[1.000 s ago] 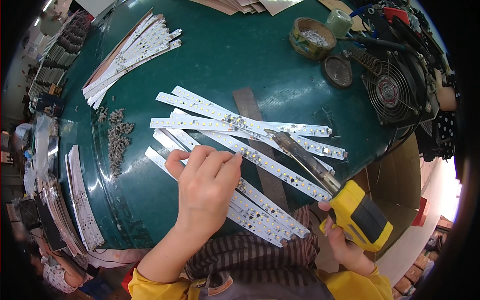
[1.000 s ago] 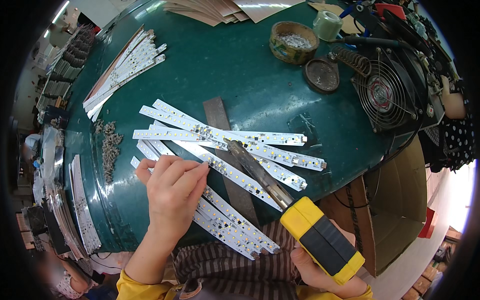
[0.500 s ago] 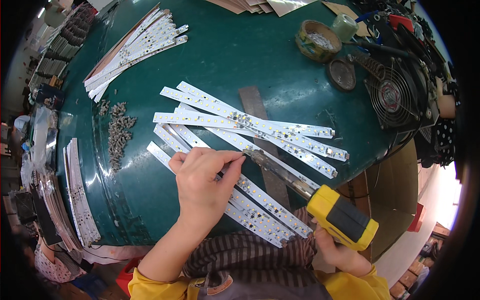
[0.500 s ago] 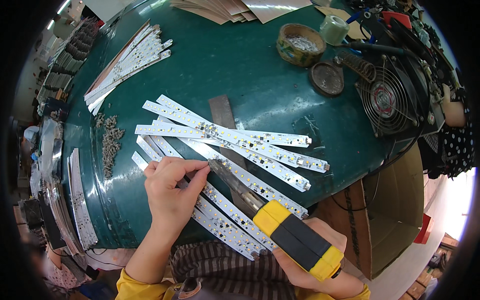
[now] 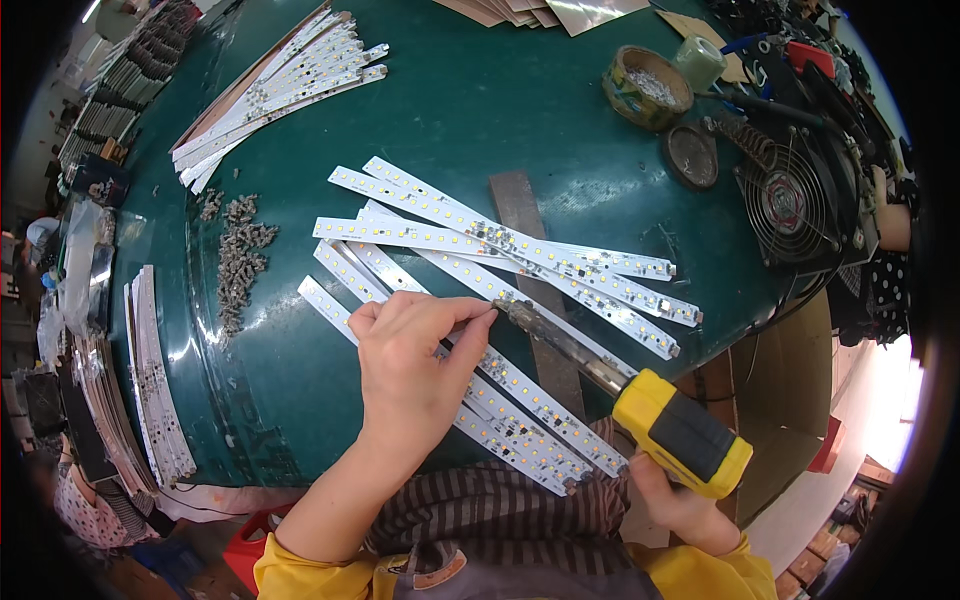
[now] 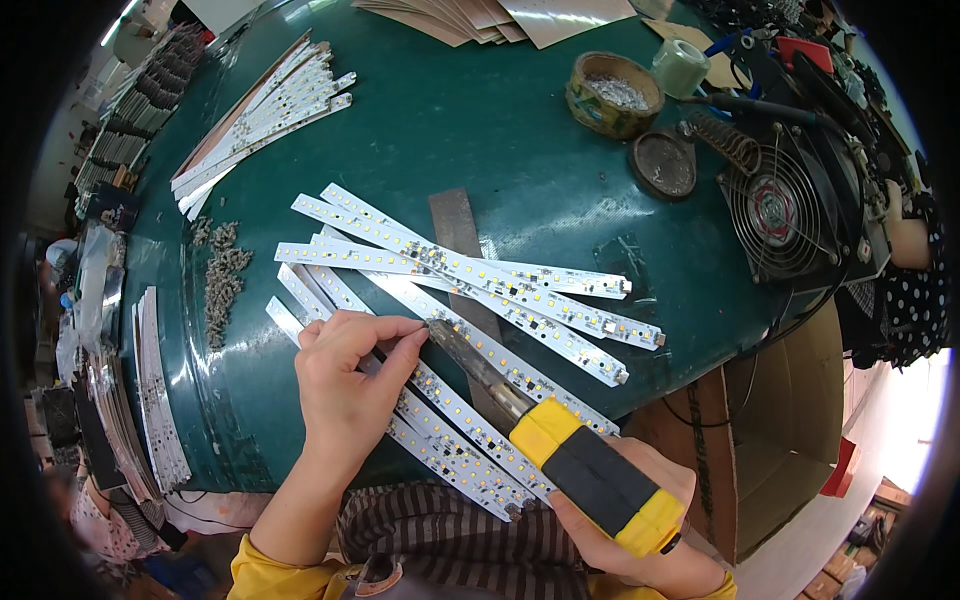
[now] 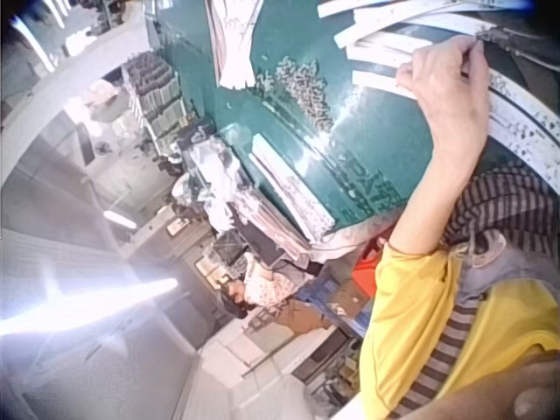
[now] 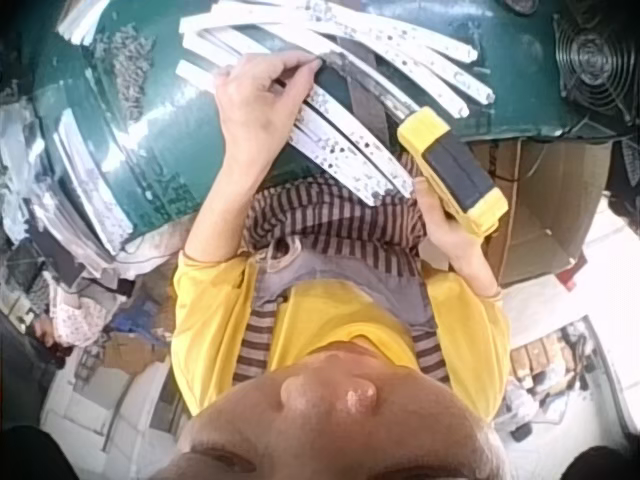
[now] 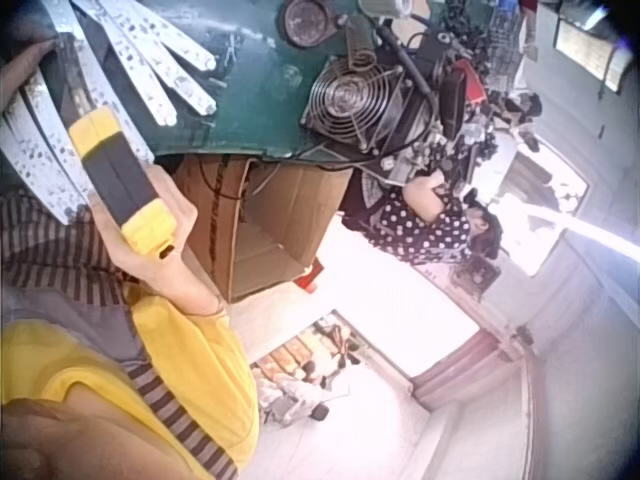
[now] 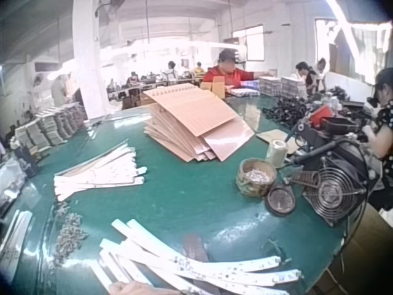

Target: The person solders LED strips with a soldering iron and solder wire.

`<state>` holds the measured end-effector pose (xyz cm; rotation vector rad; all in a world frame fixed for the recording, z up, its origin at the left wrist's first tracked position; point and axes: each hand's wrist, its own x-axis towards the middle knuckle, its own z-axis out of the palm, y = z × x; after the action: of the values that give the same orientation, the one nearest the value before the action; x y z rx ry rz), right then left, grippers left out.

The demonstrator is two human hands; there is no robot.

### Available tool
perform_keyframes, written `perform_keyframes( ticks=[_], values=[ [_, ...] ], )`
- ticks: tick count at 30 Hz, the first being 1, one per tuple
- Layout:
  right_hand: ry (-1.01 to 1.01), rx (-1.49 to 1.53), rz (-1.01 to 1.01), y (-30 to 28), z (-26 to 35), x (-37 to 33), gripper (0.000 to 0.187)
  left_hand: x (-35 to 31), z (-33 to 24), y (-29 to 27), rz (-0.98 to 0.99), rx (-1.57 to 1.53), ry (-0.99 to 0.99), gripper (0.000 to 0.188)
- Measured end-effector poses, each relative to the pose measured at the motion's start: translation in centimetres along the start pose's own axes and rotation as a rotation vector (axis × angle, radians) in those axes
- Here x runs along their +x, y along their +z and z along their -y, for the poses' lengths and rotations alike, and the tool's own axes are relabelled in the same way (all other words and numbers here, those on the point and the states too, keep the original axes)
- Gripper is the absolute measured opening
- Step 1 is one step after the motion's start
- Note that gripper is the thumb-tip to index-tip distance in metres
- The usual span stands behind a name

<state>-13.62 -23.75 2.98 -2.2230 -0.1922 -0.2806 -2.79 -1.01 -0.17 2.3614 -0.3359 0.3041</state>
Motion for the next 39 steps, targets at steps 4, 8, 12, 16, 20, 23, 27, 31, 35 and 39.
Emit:
perform_keyframes(
  ticks=[4,8,12,16,20,23,27,31,35,39],
  values=[
    [0.045,-0.006,0.026,0.1,-0.2,-0.6,0.024,0.0,0.0,0.1,-0.003,-0.007,0.004,0.009],
    [0.253,0.055,0.101,-0.3,-0.1,-1.2,0.023,0.0,0.0,0.1,-0.014,-0.008,0.01,0.009],
    [0.164,0.19,0.182,-0.7,-1.0,-2.1,0.027,0.0,0.0,0.1,-0.022,-0.002,0.001,0.009],
    [0.231,0.309,0.137,-0.6,-1.2,-3.7,0.037,0.1,0.0,0.1,-0.025,-0.015,0.007,0.01],
    [0.258,0.342,0.12,-0.7,-1.2,-3.5,0.049,0.1,0.1,0.1,-0.028,-0.024,-0.006,0.01],
    [0.283,0.355,0.082,-0.6,-1.2,-3.8,0.049,0.2,0.1,-0.1,-0.022,-0.016,-0.008,0.011],
    [0.142,0.143,0.131,-2.0,-2.2,-3.9,0.048,0.3,-0.1,-0.3,-0.017,-0.036,-0.02,0.011],
    [0.278,-0.111,0.024,-1.4,-1.2,-3.5,0.06,0.2,-0.1,-0.2,-0.003,-0.026,-0.021,0.012],
    [0.219,-0.287,-0.117,0.2,-3.0,-2.1,0.052,0.1,-0.1,-0.4,-0.004,-0.028,-0.024,0.013],
    [0.199,-0.283,-0.199,0.5,-3.4,-2.8,0.048,0.3,0.0,-0.4,-0.001,-0.069,-0.028,0.014]
  ],
)
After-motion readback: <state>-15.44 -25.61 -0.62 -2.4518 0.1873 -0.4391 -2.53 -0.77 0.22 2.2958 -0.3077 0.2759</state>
